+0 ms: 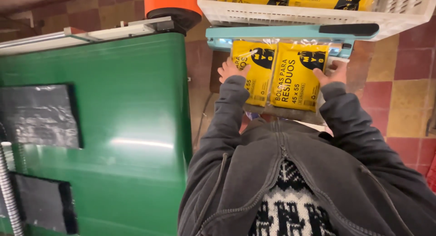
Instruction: Folding plastic trash bags and inserting them into pre-labeled plastic sleeves at a factory workstation.
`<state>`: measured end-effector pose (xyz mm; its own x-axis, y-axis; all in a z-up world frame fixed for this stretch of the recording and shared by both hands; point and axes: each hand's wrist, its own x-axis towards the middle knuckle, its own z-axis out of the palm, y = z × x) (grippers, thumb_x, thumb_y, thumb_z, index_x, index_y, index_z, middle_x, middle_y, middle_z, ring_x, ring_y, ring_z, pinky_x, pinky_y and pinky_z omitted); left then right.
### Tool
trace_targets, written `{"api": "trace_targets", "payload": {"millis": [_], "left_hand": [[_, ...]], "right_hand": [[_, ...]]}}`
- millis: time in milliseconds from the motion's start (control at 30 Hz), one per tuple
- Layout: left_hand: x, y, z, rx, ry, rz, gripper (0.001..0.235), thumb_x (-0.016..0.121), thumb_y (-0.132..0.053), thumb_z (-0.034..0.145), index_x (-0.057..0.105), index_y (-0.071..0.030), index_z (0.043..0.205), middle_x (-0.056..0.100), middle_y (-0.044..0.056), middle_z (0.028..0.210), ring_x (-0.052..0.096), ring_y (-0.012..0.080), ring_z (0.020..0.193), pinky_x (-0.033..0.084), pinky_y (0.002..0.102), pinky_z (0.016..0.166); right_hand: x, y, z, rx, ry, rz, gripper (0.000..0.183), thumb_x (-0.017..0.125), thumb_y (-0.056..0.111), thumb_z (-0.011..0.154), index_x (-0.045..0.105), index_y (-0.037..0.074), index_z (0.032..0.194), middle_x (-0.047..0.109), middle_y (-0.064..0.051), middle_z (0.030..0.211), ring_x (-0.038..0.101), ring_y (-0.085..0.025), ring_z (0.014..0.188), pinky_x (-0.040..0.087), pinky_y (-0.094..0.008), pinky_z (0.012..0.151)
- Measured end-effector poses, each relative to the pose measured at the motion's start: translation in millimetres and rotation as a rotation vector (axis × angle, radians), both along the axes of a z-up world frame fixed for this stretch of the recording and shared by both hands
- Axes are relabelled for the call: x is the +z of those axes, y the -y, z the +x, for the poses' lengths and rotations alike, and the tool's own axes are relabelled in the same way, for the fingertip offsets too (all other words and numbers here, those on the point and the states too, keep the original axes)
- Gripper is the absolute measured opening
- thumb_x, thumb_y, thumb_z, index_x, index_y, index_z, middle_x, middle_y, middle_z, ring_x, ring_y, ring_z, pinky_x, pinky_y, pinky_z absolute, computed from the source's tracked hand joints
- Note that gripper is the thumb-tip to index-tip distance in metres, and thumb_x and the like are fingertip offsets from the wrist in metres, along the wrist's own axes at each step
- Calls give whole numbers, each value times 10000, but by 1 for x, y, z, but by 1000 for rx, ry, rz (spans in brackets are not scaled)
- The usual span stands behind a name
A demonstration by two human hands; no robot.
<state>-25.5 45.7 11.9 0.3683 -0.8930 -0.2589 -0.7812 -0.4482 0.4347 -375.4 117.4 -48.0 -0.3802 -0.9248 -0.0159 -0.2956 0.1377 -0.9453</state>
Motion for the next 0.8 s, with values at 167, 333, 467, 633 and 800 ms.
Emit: {"api": "trace_targets", "payload": {"millis": [167,333,467,633,800], "left_hand": [[-82,-16,9,-111,-218,-166,640,860,-426,744,628,-112,1251,672,120,1162,620,371,1097,516,503,906],[-79,-43,22,-153,-536,-274,407,821,-277,818,698,-46,1129,745,112,999,717,309,934,561,400,832],[-94,-60,32,-50,-933,-290,390,773,-163,836,608,-15,1158,721,74,995,684,171,886,559,326,791],[-144,-71,38,-1,-1135,-305,351,744,-155,938,590,2,1212,700,75,1059,643,130,928,537,302,825],[-93,-75,24,34,-1157,-326,482,798,-166,905,532,-1,1271,692,77,1109,657,147,994,546,308,872]], "right_hand": [[15,1,8,39,89,242,449,832,207,893,642,-58,1202,729,-123,1104,691,-180,968,552,-310,837],[47,-25,-22,263,274,143,307,727,92,1000,696,-54,1268,733,-90,1146,665,-152,1014,543,-310,902],[79,-30,-28,424,644,98,324,637,68,1009,665,-26,1317,719,-77,1240,680,-172,1119,528,-313,1021],[33,-2,55,474,836,233,370,603,88,989,633,-2,1346,713,-65,1236,679,-190,1119,528,-330,996],[-45,-4,106,532,-50,329,590,788,337,906,599,-28,1330,714,-164,1168,693,-268,1067,549,-393,936]]}}
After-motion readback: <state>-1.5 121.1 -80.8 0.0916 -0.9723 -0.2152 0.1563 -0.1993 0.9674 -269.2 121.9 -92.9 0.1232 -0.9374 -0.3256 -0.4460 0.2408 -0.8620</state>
